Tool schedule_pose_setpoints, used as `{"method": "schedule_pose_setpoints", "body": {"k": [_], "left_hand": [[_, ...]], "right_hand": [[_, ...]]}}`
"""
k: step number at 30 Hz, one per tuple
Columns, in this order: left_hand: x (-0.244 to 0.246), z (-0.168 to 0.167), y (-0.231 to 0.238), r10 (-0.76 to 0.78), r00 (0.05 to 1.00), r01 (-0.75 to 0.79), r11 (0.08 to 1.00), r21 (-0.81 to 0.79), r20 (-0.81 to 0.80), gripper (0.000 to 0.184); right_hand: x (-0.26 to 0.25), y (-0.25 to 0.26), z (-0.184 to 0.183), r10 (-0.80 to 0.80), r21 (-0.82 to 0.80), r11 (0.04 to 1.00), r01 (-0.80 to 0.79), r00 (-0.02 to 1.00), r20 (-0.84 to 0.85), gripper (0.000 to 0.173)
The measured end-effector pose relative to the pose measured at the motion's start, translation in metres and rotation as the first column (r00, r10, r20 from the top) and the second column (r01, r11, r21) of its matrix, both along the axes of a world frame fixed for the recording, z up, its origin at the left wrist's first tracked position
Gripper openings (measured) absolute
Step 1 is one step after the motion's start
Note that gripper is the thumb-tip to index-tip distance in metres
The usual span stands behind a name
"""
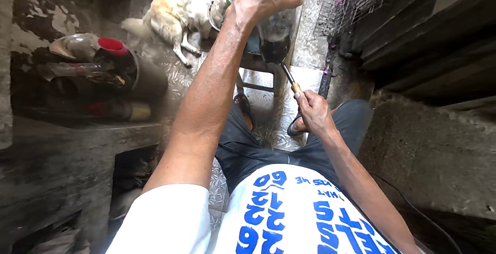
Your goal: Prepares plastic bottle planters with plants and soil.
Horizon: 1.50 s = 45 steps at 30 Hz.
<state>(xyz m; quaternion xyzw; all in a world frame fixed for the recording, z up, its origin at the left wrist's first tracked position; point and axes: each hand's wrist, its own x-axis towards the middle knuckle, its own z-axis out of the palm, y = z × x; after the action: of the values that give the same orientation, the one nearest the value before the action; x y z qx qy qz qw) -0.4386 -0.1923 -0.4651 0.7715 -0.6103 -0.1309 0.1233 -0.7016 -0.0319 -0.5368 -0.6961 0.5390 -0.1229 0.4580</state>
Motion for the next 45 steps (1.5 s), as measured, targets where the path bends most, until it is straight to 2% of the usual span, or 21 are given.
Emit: {"method": "schedule_pose_setpoints", "body": {"k": [4, 8, 14, 21, 27, 30, 36, 45], "left_hand": [[-0.001, -0.004, -0.001, 0.004, 1.000, -0.004, 1.000, -0.004, 0.006, 0.074], [-0.004, 0.008, 0.007, -0.016, 1.000, 0.016, 1.000, 0.000, 0.022, 0.078], [-0.007, 0.001, 0.006, -0.011, 1.000, 0.011, 0.999, -0.048, 0.008, 0.071], [-0.006, 0.001, 0.006, 0.000, 1.000, 0.000, 1.000, -0.008, 0.003, 0.073], [-0.002, -0.001, 0.007, 0.024, 0.999, -0.024, 1.000, 0.007, 0.029, 0.079], [0.004, -0.009, 0.006, 0.042, 0.999, -0.041, 0.998, -0.037, 0.026, 0.079], [-0.006, 0.002, 0.010, 0.032, 0.999, -0.032, 0.999, -0.028, -0.005, 0.079], [-0.012, 0.006, 0.025, 0.197, 0.979, -0.199, 0.978, -0.060, -0.044, 0.091]], "right_hand": [[0.001, -0.002, 0.005, -0.010, -0.002, 1.000, 0.010, 1.000, 0.021, 0.044], [0.005, -0.007, 0.006, 0.008, -0.018, 1.000, -0.008, 1.000, 0.013, 0.044], [0.006, -0.008, 0.005, 0.013, -0.012, 1.000, -0.013, 1.000, 0.014, 0.044], [0.010, -0.010, 0.005, 0.023, -0.009, 1.000, -0.023, 1.000, 0.021, 0.046], [0.019, -0.017, -0.004, 0.001, -0.020, 1.000, 0.000, 1.000, 0.024, 0.044], [0.028, -0.028, -0.010, -0.022, -0.004, 1.000, 0.022, 1.000, 0.000, 0.040], [0.029, -0.036, -0.012, -0.028, 0.007, 1.000, 0.028, 1.000, 0.006, 0.040], [-0.001, -0.012, 0.002, -0.015, -0.007, 1.000, 0.015, 0.999, 0.030, 0.048]]}}
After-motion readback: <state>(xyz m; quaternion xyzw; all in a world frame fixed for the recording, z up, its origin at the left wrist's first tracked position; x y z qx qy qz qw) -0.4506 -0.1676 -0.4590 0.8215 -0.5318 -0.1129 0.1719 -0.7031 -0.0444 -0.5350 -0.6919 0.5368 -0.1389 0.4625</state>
